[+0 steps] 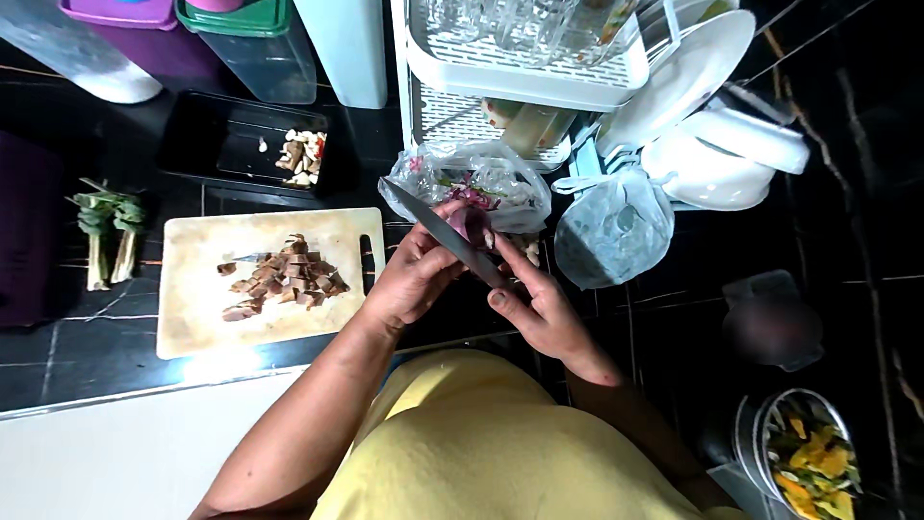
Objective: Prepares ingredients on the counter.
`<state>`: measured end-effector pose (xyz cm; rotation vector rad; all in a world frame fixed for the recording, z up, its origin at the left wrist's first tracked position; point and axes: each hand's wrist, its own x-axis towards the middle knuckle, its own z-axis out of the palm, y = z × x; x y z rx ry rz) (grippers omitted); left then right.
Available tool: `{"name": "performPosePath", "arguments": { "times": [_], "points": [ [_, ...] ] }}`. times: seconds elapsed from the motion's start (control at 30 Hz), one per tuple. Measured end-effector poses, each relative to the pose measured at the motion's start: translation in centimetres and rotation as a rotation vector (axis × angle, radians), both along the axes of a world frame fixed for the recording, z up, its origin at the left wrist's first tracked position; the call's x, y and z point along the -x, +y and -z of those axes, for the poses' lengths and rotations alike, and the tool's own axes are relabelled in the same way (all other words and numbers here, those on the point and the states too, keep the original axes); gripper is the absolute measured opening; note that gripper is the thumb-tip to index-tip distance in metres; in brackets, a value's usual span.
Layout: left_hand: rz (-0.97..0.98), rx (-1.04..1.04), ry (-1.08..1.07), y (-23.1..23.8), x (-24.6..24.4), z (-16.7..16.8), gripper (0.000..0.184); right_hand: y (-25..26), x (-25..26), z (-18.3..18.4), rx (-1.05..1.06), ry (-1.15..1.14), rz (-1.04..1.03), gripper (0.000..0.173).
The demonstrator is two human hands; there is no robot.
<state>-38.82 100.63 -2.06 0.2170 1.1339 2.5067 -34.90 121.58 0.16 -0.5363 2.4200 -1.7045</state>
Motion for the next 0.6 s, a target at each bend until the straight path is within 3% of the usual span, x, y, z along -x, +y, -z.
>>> {"name": "performPosePath", "arguments": {
  "times": [0.27, 0.6],
  "points": [
    [-0.046, 0.064, 0.078, 0.8, -0.5, 0.3, 0.069, -0.4, -0.3, -0.6, 0.089, -0.094, 0.033, 0.062],
    [-0.201, 0.300, 0.302, 0.9, -0.8, 0.3, 0.063, -1.5, 0.1, 0.1, 0.098, -0.119, 0.093, 0.064]
  ]
}}
